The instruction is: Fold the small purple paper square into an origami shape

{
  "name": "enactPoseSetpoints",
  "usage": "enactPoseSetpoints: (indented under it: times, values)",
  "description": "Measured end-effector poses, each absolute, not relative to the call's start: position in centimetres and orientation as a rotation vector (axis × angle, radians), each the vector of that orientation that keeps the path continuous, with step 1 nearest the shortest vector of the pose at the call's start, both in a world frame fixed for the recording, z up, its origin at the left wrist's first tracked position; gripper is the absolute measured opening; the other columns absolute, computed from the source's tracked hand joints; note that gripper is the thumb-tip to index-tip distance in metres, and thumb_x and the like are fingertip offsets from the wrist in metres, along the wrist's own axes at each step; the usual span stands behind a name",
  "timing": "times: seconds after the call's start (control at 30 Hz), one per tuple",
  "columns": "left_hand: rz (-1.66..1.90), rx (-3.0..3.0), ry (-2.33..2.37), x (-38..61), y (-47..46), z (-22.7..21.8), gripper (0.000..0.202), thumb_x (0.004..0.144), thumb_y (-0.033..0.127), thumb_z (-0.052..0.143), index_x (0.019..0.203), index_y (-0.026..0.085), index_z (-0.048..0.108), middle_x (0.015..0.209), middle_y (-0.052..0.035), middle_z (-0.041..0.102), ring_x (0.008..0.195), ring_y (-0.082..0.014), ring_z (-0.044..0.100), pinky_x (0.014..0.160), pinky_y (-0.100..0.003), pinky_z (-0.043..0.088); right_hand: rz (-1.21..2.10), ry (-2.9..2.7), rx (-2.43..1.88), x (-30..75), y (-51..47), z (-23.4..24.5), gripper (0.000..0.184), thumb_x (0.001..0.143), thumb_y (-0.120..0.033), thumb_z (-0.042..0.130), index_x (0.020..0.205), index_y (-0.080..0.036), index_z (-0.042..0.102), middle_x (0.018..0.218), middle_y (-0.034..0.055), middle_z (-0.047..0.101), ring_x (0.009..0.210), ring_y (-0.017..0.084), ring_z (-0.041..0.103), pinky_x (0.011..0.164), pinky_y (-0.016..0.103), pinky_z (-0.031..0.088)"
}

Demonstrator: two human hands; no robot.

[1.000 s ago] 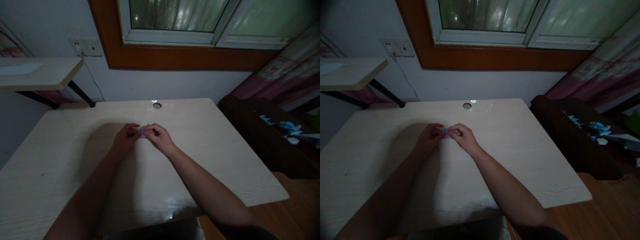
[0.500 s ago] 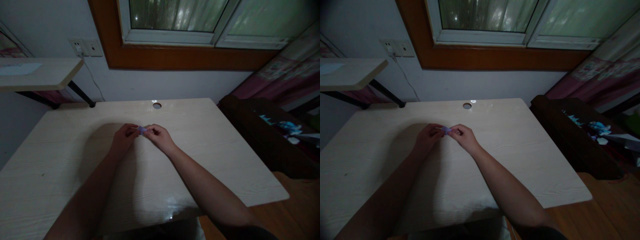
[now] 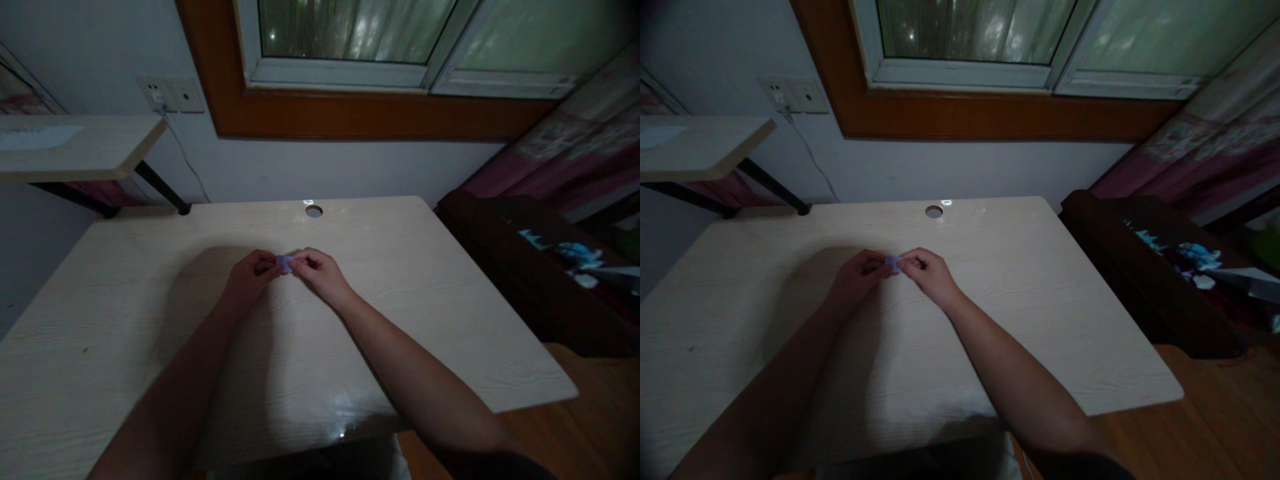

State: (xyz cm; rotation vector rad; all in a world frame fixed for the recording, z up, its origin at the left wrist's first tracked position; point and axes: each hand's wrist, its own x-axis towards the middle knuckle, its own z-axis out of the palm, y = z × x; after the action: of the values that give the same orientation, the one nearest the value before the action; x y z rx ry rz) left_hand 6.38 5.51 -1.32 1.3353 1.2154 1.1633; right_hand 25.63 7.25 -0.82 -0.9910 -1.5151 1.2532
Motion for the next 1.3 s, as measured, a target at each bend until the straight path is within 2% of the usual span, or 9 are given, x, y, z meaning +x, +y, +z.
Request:
enactPoseSetpoints:
  times: [0.17,0.43,0.67,0.83,1.0,1.3]
  values:
    - [1.172,1.355,1.191,6.4,5.4,-1.0,0.035,0.071,0.041,0.080,0.093,0.019,0.063,0.081,-0.0038,0.076,0.078,-0.0207,0.075,0.076,-0.034,0.059,1.262,-1.528,-1.004,25.7,7.3,-0.9,0.028,0.079,-0.045,0.070,0.083,-0.017,0.071,0.071,0.0007,0.063,0.063,0.012,0.052,0.061,0.025,0.042]
    - [1.166,1.335,1.145,6.4,5.5,-1.4,0.033,0.072,0.037,0.080,0.094,0.020,0.063,0.077,-0.0025,0.075,0.076,-0.0198,0.075,0.075,-0.032,0.058,1.268,-1.485,-1.010,25.8,7.1,-0.5,0.015,0.078,-0.031,0.066,0.076,-0.016,0.070,0.065,-0.0009,0.061,0.059,0.011,0.049,0.059,0.025,0.038]
    - [1.117,1.320,1.148,6.4,5.4,-0.9,0.031,0.073,0.038,0.079,0.094,0.020,0.064,0.079,-0.0035,0.077,0.079,-0.0214,0.075,0.077,-0.033,0.058,1.239,-1.494,-1.014,25.8,7.0,-0.2,0.013,0.077,-0.026,0.063,0.076,-0.016,0.071,0.066,-0.0003,0.063,0.061,0.012,0.052,0.060,0.026,0.039]
    - [1.046,1.340,1.166,6.2,5.4,-0.8,0.028,0.073,0.041,0.079,0.087,0.019,0.069,0.083,-0.0051,0.078,0.080,-0.0225,0.075,0.077,-0.034,0.058,1.240,-1.516,-0.970,26.0,7.2,-0.7,0.014,0.081,-0.029,0.064,0.079,-0.016,0.071,0.068,-0.0002,0.062,0.063,0.012,0.052,0.062,0.026,0.040]
    - [1.019,1.317,1.189,6.3,5.2,-0.3,0.029,0.073,0.043,0.078,0.086,0.018,0.071,0.084,-0.0048,0.078,0.080,-0.0207,0.074,0.079,-0.031,0.056,1.202,-1.585,-0.986,25.9,7.1,-0.4,0.022,0.084,-0.037,0.066,0.084,-0.016,0.071,0.076,0.0020,0.064,0.066,0.012,0.052,0.063,0.025,0.040]
    - [0.995,1.371,1.242,6.4,5.2,0.0,0.032,0.074,0.045,0.076,0.090,0.018,0.072,0.085,-0.0059,0.078,0.082,-0.0207,0.073,0.079,-0.031,0.055,1.191,-1.630,-0.986,25.8,7.0,-0.5,0.024,0.082,-0.041,0.070,0.081,-0.016,0.069,0.068,-0.0010,0.058,0.060,0.010,0.046,0.056,0.024,0.035]
